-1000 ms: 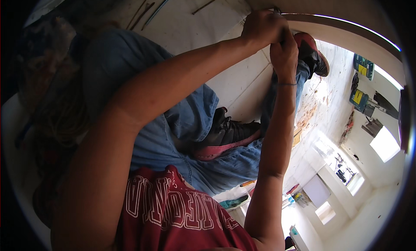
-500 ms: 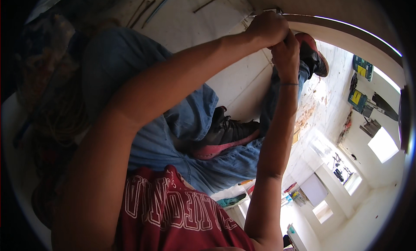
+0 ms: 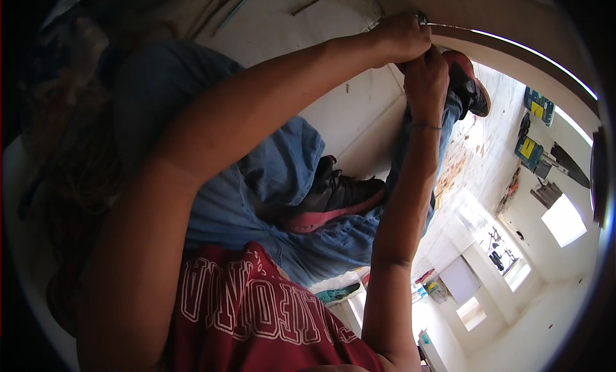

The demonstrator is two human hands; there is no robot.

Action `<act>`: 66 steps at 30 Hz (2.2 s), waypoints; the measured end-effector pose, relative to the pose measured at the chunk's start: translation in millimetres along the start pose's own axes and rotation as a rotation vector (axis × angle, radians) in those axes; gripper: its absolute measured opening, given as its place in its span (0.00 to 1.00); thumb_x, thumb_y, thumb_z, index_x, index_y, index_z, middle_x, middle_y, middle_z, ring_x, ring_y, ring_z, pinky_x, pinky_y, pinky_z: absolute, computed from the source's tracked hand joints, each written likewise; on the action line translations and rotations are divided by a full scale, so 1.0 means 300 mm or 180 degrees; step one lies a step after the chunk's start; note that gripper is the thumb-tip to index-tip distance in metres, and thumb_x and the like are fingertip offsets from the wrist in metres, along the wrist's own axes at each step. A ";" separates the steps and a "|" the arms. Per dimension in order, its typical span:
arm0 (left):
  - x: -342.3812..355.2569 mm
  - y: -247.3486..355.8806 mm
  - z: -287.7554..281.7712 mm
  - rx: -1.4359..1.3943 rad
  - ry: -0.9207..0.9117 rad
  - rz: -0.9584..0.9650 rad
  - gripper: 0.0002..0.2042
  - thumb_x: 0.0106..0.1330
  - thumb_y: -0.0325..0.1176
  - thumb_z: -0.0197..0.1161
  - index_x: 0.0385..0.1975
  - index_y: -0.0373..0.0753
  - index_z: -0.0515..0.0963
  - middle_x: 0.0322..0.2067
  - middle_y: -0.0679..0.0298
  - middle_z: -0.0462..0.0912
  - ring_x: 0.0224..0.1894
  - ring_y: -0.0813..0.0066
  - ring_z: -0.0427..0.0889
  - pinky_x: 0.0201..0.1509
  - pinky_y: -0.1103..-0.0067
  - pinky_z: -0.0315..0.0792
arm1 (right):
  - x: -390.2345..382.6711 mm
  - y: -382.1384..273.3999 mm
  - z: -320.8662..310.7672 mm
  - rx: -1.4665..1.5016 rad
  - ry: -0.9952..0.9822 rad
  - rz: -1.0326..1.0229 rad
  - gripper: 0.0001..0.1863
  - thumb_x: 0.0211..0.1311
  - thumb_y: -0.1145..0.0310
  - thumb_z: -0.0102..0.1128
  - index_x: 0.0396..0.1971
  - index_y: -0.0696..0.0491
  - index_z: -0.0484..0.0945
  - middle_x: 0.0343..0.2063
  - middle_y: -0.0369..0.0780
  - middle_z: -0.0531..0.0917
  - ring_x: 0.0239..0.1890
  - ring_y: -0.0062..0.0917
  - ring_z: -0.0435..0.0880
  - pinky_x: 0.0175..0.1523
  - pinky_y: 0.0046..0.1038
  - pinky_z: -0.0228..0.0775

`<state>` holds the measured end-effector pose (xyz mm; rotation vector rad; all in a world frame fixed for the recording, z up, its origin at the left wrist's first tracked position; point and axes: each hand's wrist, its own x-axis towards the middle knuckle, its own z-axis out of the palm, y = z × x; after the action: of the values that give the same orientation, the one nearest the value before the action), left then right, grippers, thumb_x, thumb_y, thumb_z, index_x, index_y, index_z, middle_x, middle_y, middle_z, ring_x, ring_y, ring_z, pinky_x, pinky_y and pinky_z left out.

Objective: The person uses a screwdriver to adjust the hinges on a wooden cabinet door while sitting on the floor, then fits the door into place under the counter and secures it.

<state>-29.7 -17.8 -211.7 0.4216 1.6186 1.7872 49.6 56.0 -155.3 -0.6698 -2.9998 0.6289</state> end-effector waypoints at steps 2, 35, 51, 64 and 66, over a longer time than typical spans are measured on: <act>-0.014 0.012 0.007 -0.0460 -0.0086 -0.0412 0.21 0.72 0.37 0.45 0.55 0.28 0.73 0.40 0.51 0.83 0.39 0.64 0.86 0.41 0.67 0.85 | -0.010 -0.003 -0.007 -0.0066 0.0028 0.0074 0.27 0.70 0.47 0.48 0.42 0.59 0.80 0.37 0.56 0.85 0.47 0.56 0.81 0.50 0.48 0.72; 0.004 -0.051 -0.055 0.0281 0.1371 0.0675 0.11 0.63 0.33 0.61 0.41 0.37 0.83 0.32 0.57 0.87 0.39 0.54 0.86 0.46 0.65 0.78 | -0.234 -0.029 -0.053 0.3862 0.0152 0.0289 0.20 0.73 0.62 0.51 0.58 0.59 0.73 0.21 0.32 0.72 0.14 0.12 0.65 0.18 0.17 0.55; 0.076 -0.116 0.137 0.0633 0.2724 0.1980 0.07 0.64 0.24 0.64 0.40 0.38 0.81 0.42 0.58 0.79 0.39 0.70 0.84 0.41 0.75 0.81 | -0.553 0.106 -0.026 0.3536 0.0072 0.0937 0.23 0.72 0.68 0.56 0.62 0.63 0.69 0.23 0.30 0.71 0.18 0.08 0.65 0.21 0.14 0.55; 0.072 -0.122 0.095 0.0538 0.2370 0.2171 0.10 0.64 0.20 0.62 0.44 0.40 0.79 0.38 0.61 0.78 0.38 0.73 0.84 0.42 0.76 0.82 | -0.551 0.116 -0.057 0.3679 0.0237 0.1022 0.23 0.72 0.68 0.57 0.63 0.60 0.69 0.22 0.29 0.71 0.17 0.09 0.66 0.20 0.14 0.55; 0.075 -0.127 0.077 0.0714 0.2276 0.2309 0.10 0.65 0.20 0.61 0.44 0.40 0.79 0.38 0.61 0.78 0.38 0.72 0.85 0.42 0.76 0.82 | -0.547 0.103 -0.038 0.3585 0.0169 0.0929 0.23 0.73 0.66 0.57 0.63 0.61 0.69 0.22 0.29 0.71 0.17 0.09 0.65 0.20 0.14 0.54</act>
<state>-21.0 14.4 -248.9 0.5588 2.3833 2.4861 212.3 19.0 -143.4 -0.9218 -1.9452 1.9697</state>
